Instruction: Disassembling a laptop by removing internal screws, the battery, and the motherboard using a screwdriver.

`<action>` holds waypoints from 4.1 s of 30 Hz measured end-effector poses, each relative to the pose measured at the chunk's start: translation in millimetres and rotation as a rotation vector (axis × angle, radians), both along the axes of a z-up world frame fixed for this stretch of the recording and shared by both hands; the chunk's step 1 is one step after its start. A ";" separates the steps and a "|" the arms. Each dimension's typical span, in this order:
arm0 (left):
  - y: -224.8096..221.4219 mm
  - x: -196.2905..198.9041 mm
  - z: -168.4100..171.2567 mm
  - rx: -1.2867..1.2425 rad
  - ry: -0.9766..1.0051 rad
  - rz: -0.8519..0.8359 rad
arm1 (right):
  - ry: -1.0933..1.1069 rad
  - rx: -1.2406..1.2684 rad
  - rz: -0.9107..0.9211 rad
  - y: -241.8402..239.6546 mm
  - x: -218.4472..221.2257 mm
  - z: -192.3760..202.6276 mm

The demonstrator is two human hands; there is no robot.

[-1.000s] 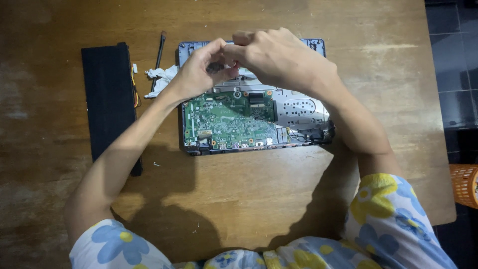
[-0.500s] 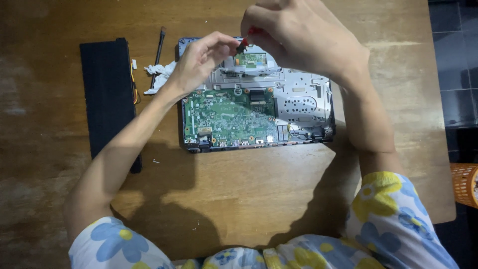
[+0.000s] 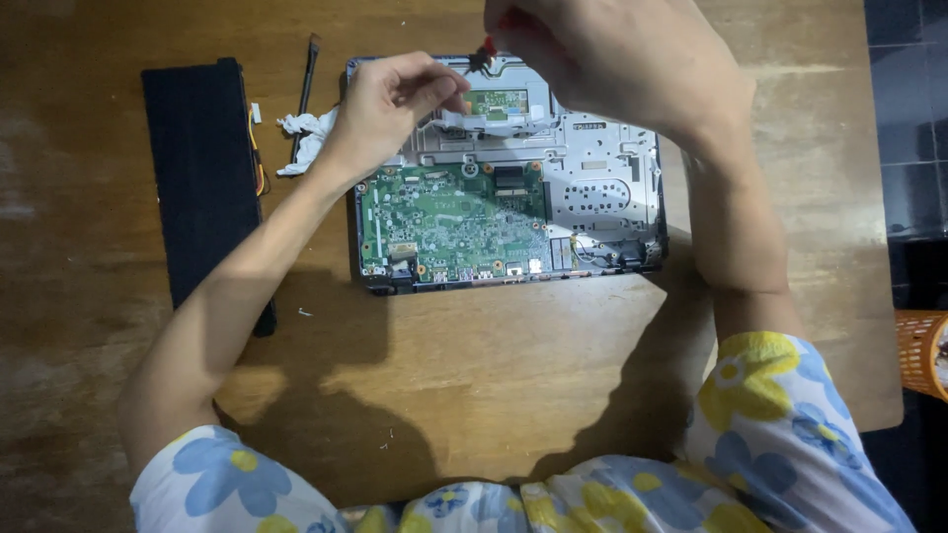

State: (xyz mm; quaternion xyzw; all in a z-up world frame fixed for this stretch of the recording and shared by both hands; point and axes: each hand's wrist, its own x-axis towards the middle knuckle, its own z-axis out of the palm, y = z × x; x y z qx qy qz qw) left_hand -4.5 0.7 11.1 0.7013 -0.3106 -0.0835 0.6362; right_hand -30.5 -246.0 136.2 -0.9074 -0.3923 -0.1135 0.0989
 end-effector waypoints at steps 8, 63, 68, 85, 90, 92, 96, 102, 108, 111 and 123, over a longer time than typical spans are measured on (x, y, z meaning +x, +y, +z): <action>1.6 7.1 -16.7 -0.133 0.029 -0.004 | -0.087 -0.086 0.107 11.7 8.6 -20.1; 84.4 -163.7 -16.1 1.213 -0.467 0.699 | 0.236 0.114 0.064 -43.8 -41.6 -91.8; 76.0 -144.2 15.4 1.083 -0.542 0.655 | 0.269 0.071 0.048 -41.3 -41.0 -103.4; 61.3 -101.4 33.6 0.888 -0.171 0.317 | 0.486 -0.110 -0.028 -44.6 -46.5 -97.2; 61.1 -103.0 47.6 0.917 0.000 0.266 | 0.328 -0.133 -0.032 -49.2 -84.3 -100.3; 54.8 -106.6 63.1 0.968 0.075 0.231 | 0.479 -0.115 -0.129 -25.1 -113.6 -52.9; 56.8 -106.4 55.9 1.069 0.047 0.141 | 0.513 -0.087 -0.153 -38.9 -123.6 -78.1; 53.2 -110.5 56.1 1.090 0.115 0.136 | 0.472 -0.019 -0.104 -44.7 -125.6 -86.2; 52.3 -111.5 58.6 1.105 0.121 0.143 | 0.539 0.010 -0.175 -34.7 -129.2 -61.7; 53.1 -110.1 55.1 1.116 0.087 0.140 | 0.633 -0.024 -0.289 -22.4 -136.1 -35.2; 53.3 -102.2 53.2 1.061 -0.017 0.170 | 0.238 -0.033 -0.209 -34.9 -96.1 -99.7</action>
